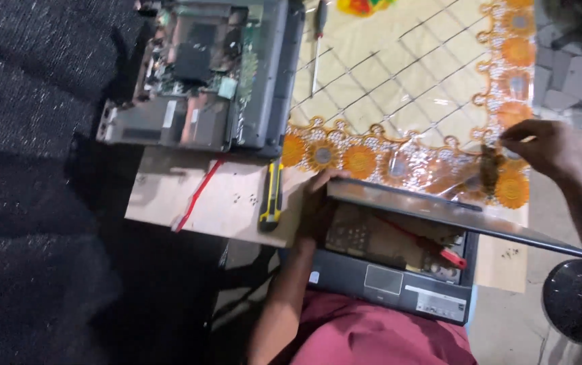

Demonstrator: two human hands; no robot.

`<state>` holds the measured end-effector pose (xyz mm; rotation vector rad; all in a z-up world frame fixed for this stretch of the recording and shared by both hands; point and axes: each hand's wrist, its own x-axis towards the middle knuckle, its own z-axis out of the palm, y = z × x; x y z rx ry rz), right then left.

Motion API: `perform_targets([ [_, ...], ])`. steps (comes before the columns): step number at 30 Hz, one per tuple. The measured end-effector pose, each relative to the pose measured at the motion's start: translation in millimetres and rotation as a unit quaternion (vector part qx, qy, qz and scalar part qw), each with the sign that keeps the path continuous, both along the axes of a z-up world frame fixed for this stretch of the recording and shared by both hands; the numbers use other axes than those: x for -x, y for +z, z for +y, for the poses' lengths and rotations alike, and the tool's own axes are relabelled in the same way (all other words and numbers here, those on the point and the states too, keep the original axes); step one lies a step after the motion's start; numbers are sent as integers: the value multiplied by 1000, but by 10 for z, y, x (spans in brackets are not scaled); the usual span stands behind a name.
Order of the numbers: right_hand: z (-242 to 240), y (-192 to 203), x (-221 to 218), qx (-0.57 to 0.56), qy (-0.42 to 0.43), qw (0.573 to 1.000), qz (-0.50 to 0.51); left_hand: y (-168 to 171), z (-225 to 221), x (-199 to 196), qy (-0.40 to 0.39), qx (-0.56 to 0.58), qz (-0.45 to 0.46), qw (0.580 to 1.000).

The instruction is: Disassembling a laptop screen bezel and using a screwdriver to repair internal components.

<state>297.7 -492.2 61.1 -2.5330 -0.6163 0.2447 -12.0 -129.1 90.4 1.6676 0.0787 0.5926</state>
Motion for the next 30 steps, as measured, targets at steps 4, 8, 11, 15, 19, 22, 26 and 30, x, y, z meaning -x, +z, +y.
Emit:
perform_targets([
  [4,49,374,326,-14,-18,998,-53,5,10,1,-19,25,-1,1000],
  [8,117,775,600,-64,-133,989,4,5,3,7,8,-11,2,1000],
  [11,-305,844,740,-238,-30,969,64,-16,-33,13,-12,36,29,999],
  [15,-750,901,1210,-365,191,909,56,-97,-57,-42,-11,70,34,997],
  [19,39,1831,2080,-243,124,961,43,-212,-61,-98,29,45,73,996],
  [22,230,1602,2151,-274,104,948,-120,-188,-73,-133,54,-7,59,997],
  [26,378,1414,2157,-307,82,930,-185,-286,-124,-149,82,-21,21,996],
  [30,401,1316,2132,-311,45,917,-246,-358,-112,-146,84,-37,-21,996],
])
